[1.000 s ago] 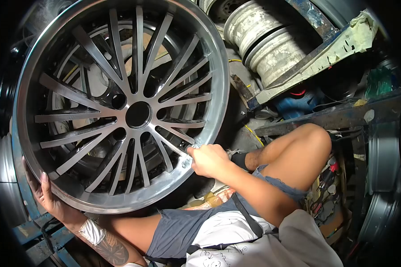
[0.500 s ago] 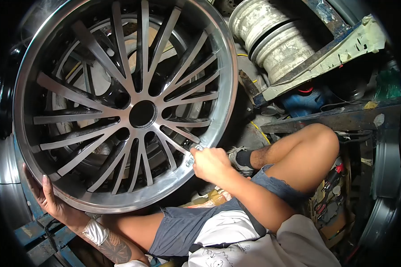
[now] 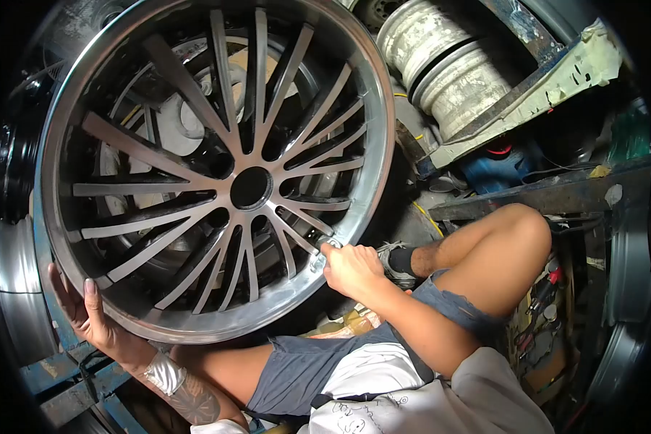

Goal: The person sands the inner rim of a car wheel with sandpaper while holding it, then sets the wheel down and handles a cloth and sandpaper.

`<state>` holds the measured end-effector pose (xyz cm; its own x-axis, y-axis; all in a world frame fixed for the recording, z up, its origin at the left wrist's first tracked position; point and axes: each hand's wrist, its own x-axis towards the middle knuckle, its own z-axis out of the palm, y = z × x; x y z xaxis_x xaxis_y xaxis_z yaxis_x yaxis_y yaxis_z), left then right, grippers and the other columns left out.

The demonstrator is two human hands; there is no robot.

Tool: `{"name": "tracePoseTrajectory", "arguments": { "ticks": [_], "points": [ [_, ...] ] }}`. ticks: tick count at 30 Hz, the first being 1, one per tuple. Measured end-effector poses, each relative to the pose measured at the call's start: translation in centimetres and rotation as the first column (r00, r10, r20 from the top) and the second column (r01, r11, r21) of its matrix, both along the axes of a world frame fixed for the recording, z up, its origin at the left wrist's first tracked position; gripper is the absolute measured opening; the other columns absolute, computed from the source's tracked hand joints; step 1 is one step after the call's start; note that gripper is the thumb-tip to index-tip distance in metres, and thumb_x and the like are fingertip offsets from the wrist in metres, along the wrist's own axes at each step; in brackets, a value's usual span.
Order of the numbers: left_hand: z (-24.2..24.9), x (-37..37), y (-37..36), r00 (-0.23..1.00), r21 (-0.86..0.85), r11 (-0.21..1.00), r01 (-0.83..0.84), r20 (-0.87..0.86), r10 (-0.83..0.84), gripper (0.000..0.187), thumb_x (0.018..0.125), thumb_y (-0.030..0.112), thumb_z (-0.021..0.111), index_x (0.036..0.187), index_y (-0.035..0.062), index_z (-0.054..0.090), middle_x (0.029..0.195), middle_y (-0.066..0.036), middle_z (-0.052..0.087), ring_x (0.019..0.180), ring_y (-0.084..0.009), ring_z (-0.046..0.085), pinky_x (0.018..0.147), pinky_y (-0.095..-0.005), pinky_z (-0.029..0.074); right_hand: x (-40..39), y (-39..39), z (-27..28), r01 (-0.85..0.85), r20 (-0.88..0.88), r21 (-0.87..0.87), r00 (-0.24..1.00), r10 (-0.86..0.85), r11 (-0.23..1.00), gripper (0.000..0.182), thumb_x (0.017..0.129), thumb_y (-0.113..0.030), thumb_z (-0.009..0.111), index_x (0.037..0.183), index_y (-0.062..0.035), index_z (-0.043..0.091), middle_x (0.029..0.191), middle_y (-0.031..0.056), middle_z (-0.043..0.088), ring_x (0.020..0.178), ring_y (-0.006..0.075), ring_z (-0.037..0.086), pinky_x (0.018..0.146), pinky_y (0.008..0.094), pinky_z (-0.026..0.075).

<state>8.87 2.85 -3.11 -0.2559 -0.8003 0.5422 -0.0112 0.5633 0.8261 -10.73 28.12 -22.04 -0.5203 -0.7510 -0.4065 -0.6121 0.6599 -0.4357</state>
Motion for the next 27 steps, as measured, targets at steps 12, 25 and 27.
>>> {"name": "tracePoseTrajectory", "arguments": {
  "ticks": [12, 25, 27],
  "points": [
    [0.3, -0.8, 0.1, 0.998, 0.042, 0.999, 0.014, -0.066, -0.012, 0.052, 0.095, -0.001, 0.059, 0.146, -0.0014, 0.049, 0.148, -0.015, 0.053, 0.129, -0.0236, 0.056, 0.113, -0.0369, 0.04, -0.2, -0.5, 1.1, -0.051, -0.023, 0.09, 0.998, 0.053, 0.995, 0.034, 0.084, -0.026, 0.065, 0.112, -0.0066, 0.066, 0.082, 0.0226, 0.073, 0.08, 0.0398, 0.073, 0.074, 0.0511, 0.058],
    [1.0, -1.9, -0.6, 1.0, -0.007, 1.0, 0.023, -0.003, -0.023, 0.053, 0.092, 0.001, 0.064, 0.144, -0.0028, 0.051, 0.146, -0.017, 0.055, 0.129, -0.0231, 0.057, 0.113, -0.037, 0.042, 0.4, -0.3, 2.0, -0.144, -0.108, 0.078, 0.983, 0.152, 0.987, 0.031, 0.083, -0.018, 0.056, 0.109, -0.0079, 0.07, 0.078, 0.0238, 0.072, 0.071, 0.0417, 0.072, 0.069, 0.0524, 0.059],
    [0.9, -2.1, -0.2, 0.999, 0.035, 0.998, 0.05, -0.019, -0.049, 0.054, 0.092, 0.001, 0.065, 0.144, -0.0022, 0.052, 0.143, -0.017, 0.058, 0.128, -0.0219, 0.058, 0.11, -0.0344, 0.043, -1.0, 0.0, 2.3, -0.095, -0.051, 0.07, 0.994, 0.099, 0.993, 0.029, 0.083, -0.019, 0.057, 0.108, -0.0083, 0.067, 0.085, 0.0292, 0.071, 0.082, 0.042, 0.072, 0.076, 0.0555, 0.057]
  ]
}}
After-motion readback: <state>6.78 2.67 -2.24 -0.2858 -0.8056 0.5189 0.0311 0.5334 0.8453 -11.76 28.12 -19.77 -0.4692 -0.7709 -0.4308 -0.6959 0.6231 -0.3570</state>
